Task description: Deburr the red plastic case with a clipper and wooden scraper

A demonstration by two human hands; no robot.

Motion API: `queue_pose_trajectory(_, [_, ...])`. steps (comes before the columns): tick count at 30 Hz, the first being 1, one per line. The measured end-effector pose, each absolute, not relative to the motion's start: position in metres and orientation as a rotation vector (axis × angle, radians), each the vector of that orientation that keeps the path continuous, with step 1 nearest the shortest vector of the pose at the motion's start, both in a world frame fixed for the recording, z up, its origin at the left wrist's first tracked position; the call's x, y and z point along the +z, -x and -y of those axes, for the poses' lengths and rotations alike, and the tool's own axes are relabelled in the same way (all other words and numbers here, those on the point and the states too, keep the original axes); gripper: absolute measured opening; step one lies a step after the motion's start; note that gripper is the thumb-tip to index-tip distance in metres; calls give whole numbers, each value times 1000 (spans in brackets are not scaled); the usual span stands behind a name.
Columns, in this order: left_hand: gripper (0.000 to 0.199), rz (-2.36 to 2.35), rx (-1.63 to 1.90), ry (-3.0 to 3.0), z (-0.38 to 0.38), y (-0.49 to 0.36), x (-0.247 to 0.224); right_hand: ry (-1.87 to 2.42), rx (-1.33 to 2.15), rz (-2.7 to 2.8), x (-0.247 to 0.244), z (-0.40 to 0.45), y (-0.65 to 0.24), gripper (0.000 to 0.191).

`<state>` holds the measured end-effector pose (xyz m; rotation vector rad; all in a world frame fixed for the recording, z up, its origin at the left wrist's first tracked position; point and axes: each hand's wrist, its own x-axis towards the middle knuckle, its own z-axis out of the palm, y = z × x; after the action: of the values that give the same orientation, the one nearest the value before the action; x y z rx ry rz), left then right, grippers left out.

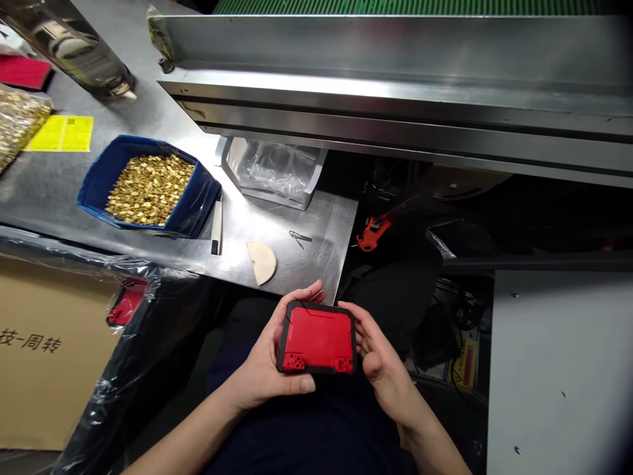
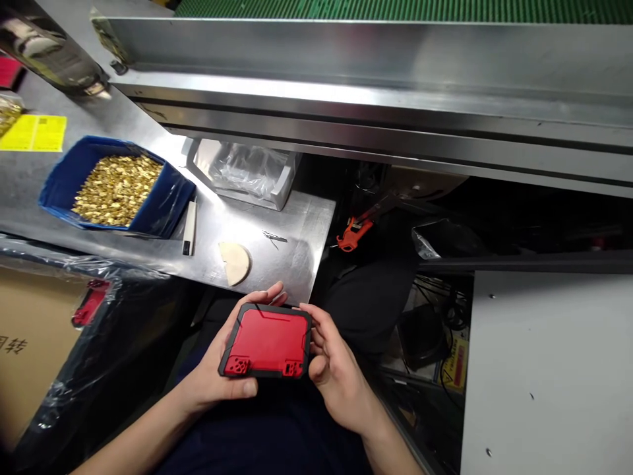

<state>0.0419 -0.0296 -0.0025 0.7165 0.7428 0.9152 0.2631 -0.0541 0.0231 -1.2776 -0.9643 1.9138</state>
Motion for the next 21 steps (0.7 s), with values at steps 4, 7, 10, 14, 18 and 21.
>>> queue_pose_trajectory(4, [98, -797, 911, -641, 29, -45, 3, 1343, 1871, 1123, 21, 52, -261, 102])
queue_pose_trajectory(7, [93, -881, 835, -467, 28, -49, 5, 1563, 1630, 1426, 17, 53, -259, 109])
queue_pose_trajectory(10, [90, -967, 773, -385, 27, -51, 2, 1556, 1366, 1662, 14, 52, -256, 85])
queue_pose_trajectory(14, [71, -936, 765, -290, 28, -50, -2, 1600, 1303, 1502, 11, 46, -258, 56])
queue_pose_trajectory(18, [57, -886, 758, -368, 30, -51, -3, 1681, 1481, 1103, 5, 40, -259, 48])
queue_pose_trajectory(21, [73, -819, 812, -458, 32, -52, -4, 1691, 1594, 805, 3, 42, -248, 57])
